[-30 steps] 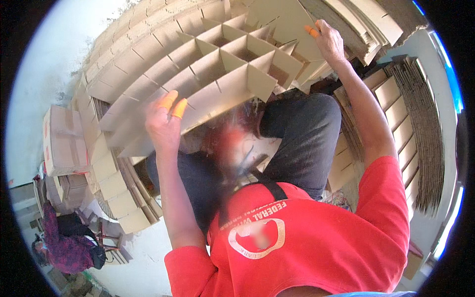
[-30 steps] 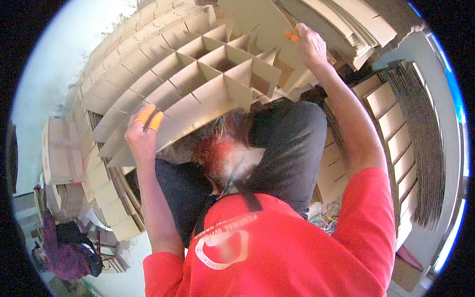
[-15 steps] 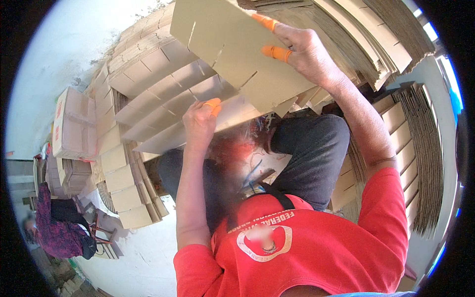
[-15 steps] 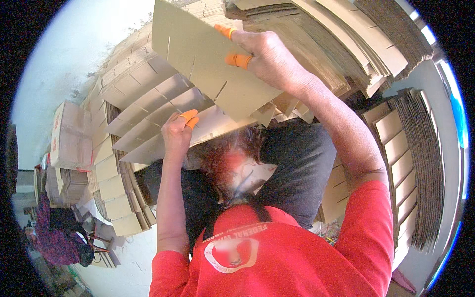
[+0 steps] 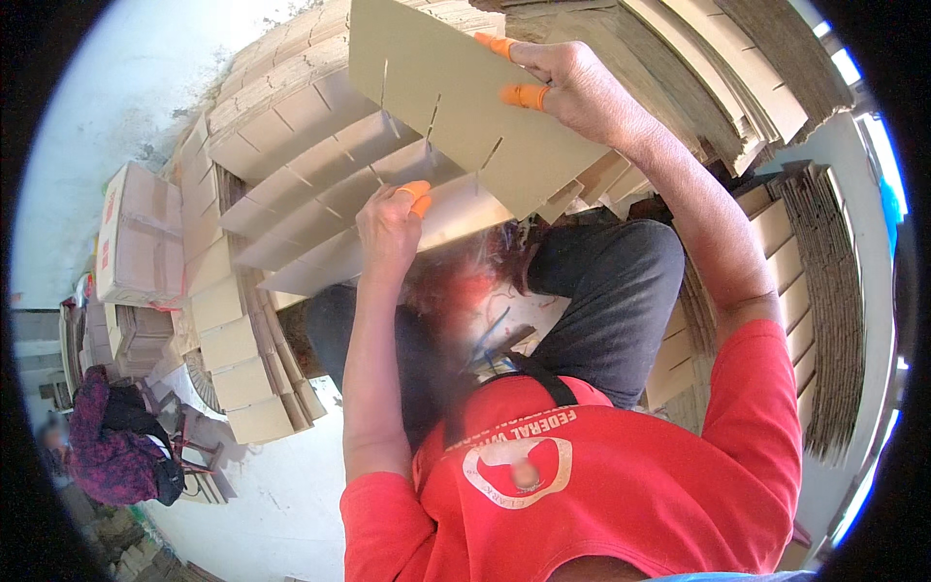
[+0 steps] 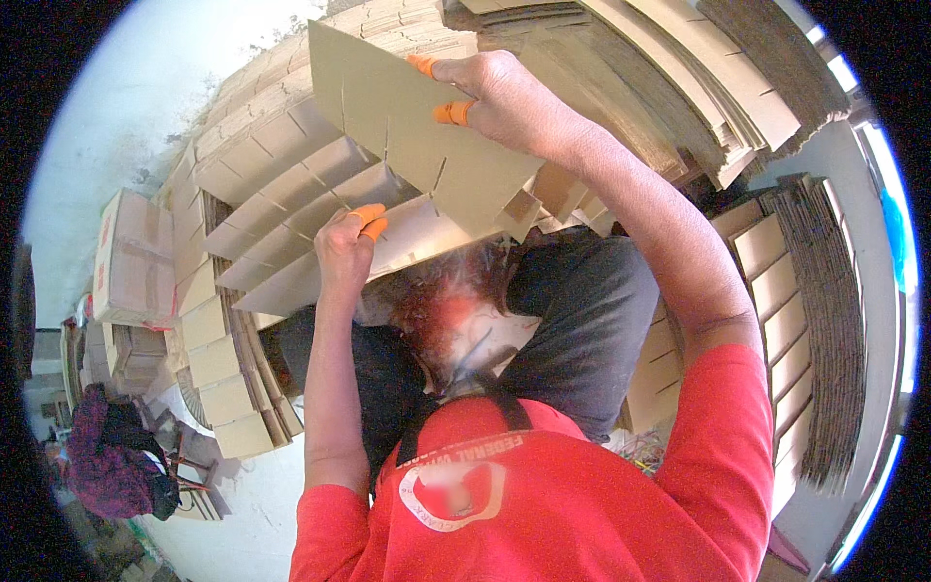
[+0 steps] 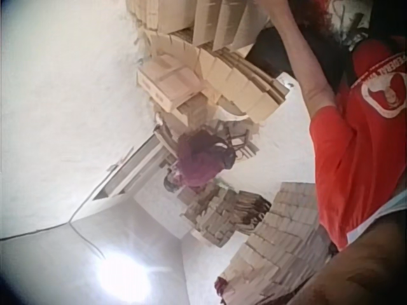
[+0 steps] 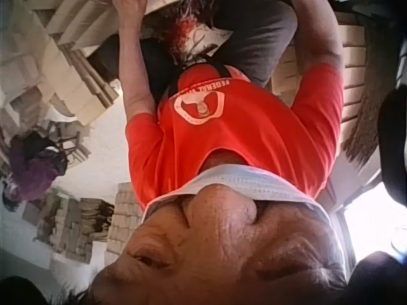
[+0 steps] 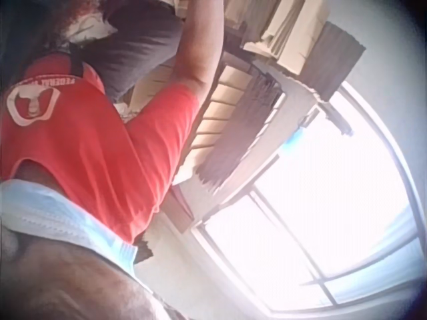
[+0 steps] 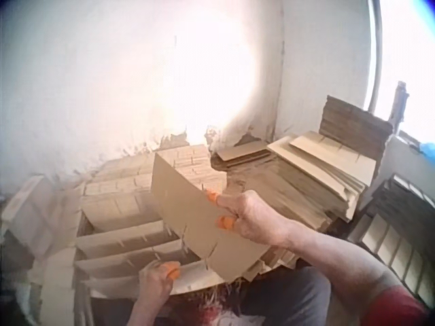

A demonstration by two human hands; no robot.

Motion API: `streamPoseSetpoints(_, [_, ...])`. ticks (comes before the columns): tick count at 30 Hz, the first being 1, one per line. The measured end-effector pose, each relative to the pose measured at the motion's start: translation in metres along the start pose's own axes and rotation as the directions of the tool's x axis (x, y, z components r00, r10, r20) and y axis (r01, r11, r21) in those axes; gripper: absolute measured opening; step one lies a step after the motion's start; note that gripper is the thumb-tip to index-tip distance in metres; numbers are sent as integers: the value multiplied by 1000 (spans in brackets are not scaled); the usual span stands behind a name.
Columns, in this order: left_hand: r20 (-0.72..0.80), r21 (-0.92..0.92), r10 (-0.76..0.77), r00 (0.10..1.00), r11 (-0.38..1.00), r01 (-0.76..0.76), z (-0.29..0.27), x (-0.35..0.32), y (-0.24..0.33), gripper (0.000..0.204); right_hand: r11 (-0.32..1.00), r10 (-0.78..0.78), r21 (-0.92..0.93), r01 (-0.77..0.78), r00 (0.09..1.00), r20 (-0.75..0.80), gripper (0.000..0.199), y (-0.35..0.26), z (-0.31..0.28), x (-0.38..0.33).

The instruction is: The person folds flat cardboard sheets into multi-compartment dividers by hand, repeatedly creasing along pre-scored lines and stacking the finished units. The person handles the cardboard directly without tools and places completed pieces into a growing stack.

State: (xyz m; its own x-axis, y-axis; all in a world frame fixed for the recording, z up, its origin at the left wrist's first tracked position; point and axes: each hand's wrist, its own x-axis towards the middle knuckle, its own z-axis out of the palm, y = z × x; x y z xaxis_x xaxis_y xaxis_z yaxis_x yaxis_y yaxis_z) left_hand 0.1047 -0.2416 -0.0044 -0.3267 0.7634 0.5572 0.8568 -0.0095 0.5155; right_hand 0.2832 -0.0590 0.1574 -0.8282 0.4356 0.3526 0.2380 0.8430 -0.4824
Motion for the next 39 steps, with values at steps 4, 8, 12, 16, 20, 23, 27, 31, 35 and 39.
streamPoseSetpoints(4, [7, -11, -11, 1000, 1000, 11, -2, 1, 4, 17, 986, -130, 103, 132, 991, -22, 47, 12, 17, 2])
streamPoseSetpoints(8, [21, 13, 1, 1000, 1000, -1, 0, 5, 3, 17, 947, -281, 156, 281, 960, -21, 43, 17, 54, 2])
streamPoseSetpoints(12, [11, -20, -13, 1000, 1000, 13, 1, 7, 2, 18, 975, -221, 23, 219, 973, 75, 39, 26, 74, 3])
streamPoseSetpoints(16, [28, -46, -65, 998, 997, 66, 3, 8, 1, 20, 972, -231, -5, 235, 960, 156, 45, 31, 76, 20])
streamPoseSetpoints(20, [52, 1, -87, 995, 996, 87, 3, 8, -2, 16, 971, -236, 18, 239, 942, 240, 44, 23, 77, 26])
streamPoseSetpoints(23, [33, 12, -59, 998, 998, 58, 6, 9, -5, 17, 978, -197, -17, 206, 953, 228, 44, 20, 86, 24])
streamPoseSetpoints(27, [66, 18, -110, 992, 994, 109, 4, 11, -5, 16, 982, -169, -30, 186, 942, 291, 47, 23, 88, 25])
streamPoseSetpoints(31, [73, -15, -138, 988, 990, 140, 3, 7, -2, 16, 983, -74, -136, 123, 944, 321, 17, 18, 99, 12])
streamPoseSetpoints(35, [53, -37, -110, 993, 993, 112, 3, 10, 0, 16, 952, -124, -239, 192, 954, 273, 10, 27, 106, -4])
streamPoseSetpoints(39, [38, -18, -93, 995, 995, 94, -11, 6, 10, 32, 944, -136, -321, 73, 975, -178, 21, 65, 61, -26])
